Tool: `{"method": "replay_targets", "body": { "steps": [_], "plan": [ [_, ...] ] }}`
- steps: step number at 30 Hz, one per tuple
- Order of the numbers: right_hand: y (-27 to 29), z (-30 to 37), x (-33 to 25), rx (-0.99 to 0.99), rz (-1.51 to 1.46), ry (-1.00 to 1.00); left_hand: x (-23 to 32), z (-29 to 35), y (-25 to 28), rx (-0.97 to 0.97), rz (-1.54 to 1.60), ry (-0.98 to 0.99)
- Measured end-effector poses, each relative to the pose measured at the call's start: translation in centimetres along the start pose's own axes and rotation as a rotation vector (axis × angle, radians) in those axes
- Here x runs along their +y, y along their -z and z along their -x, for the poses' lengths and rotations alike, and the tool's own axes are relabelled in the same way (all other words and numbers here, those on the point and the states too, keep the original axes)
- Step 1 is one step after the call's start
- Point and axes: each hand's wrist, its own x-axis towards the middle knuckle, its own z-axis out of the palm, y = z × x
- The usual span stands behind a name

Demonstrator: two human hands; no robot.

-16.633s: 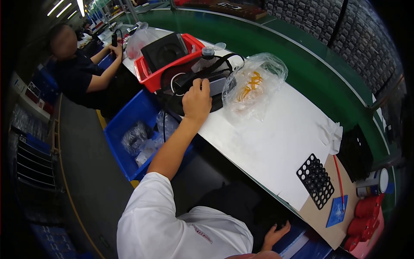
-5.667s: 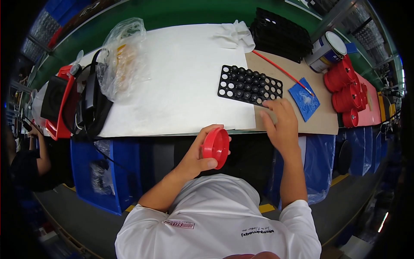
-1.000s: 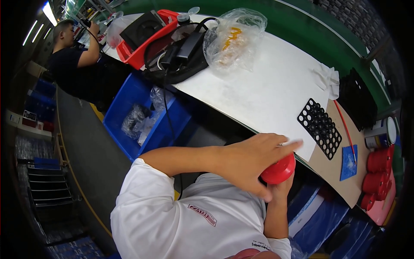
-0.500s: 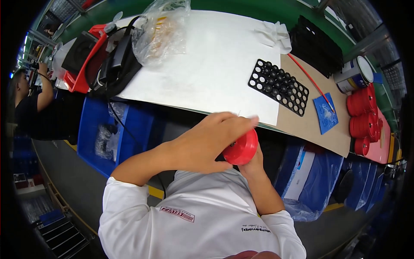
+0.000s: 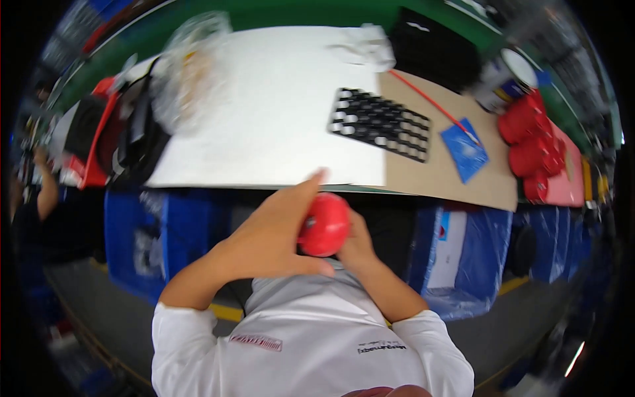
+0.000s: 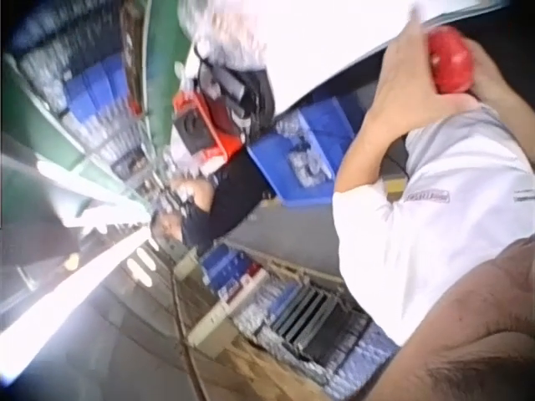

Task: Assembling various components for red light fixtures at a factory workstation.

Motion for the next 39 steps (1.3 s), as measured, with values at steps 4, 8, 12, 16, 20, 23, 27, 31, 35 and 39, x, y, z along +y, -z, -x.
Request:
{"method": "replay_targets", "body": {
  "steps": [4, 8, 12, 16, 20, 23, 27, 31, 35, 39],
  "plan": [
    [0.1, -0.1, 0.8, -0.113, -0.164, -0.099, -1.3, 0.9, -1.0, 0.064, -0.104, -0.132],
    [-0.4, -0.7, 1.7, -0.155, -0.166, 0.006, -1.0, 0.5, -0.7, 0.021, -0.135, -0.147],
    [0.2, -1.3, 2.0, -0.193, -0.026, 0.083, -1.1, 0.2, -1.7, 0.089, 0.299, 0.204],
    [0.4, -0.7, 1.3, -0.186, -0.301, -0.158, -2.0, 0.2, -2.3, 0.119, -0.067, -0.084],
    [0.6, -1.0, 1.6, -0.17, -0.218, -0.055, -2.7, 0.0, -2.2, 0.107, -0.171, -0.147],
    [1.0, -1.2, 2.1, -0.223, -0.14, -0.001, -3.2, 0.0, -2.1, 0.085, -0.193, -0.222],
    [1.3, -1.4, 2.2, -0.226, 0.013, 0.197, -1.3, -0.4, -2.1, 0.062, 0.108, 0.008],
    [1.4, -1.6, 1.9, -0.233, 0.044, 0.093, -1.7, 0.1, -2.1, 0.06, 0.143, 0.072],
    [0.9, -1.1, 1.2, -0.234, -0.234, -0.171, -2.9, -0.6, -1.6, 0.124, -0.686, -0.551],
    [0.6, -1.4, 2.1, -0.209, 0.042, 0.188, -1.5, 0.4, -2.3, 0.038, 0.121, 0.088]
  ]
}}
